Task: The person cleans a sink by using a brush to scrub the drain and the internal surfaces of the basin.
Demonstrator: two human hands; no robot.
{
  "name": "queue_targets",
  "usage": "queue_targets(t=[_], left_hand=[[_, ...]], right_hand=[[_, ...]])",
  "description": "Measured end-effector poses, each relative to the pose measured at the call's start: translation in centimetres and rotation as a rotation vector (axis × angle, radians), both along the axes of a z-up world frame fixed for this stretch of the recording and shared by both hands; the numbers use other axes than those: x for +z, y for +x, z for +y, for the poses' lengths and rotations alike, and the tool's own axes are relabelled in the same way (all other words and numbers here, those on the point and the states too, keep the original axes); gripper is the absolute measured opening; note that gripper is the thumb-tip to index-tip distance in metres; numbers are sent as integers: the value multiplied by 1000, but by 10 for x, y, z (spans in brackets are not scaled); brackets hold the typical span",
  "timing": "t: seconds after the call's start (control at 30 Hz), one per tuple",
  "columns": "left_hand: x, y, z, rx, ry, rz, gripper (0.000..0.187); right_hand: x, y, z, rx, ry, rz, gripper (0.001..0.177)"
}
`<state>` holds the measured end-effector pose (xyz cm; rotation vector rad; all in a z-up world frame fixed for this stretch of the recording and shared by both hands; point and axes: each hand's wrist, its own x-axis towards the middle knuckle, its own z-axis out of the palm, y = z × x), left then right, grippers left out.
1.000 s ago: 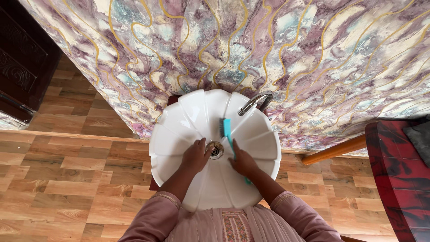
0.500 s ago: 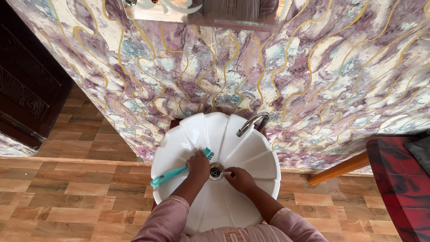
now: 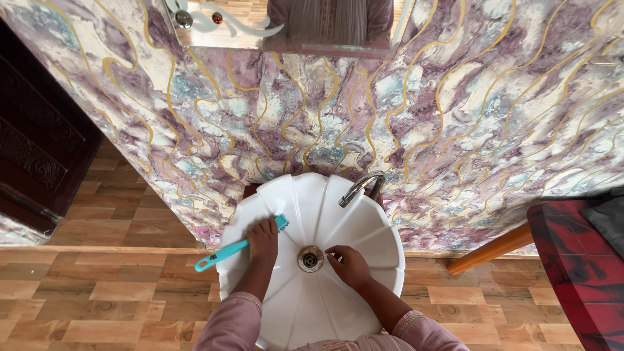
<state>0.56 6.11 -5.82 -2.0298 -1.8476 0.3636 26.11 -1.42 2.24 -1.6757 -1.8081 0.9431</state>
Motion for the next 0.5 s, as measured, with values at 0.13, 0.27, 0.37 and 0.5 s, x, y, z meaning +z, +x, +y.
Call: queue_targets(t=[0.13,0.27,0.37,0.5], left_hand=[[-3,57,-65,-201,-307,-275,56],[9,102,-133,-555,-533,-687,45],[-6,88,-99,-611,-277,-360,50],[-5,20,10,42,-77,34,55]], right_hand=[[-2,5,-7,-15,-37,3,26],[-2,3,-2,-26,-34,7,25],[-4,5,1,-9,-18,40,25],[-1,1,1,3,-72,-32,25]])
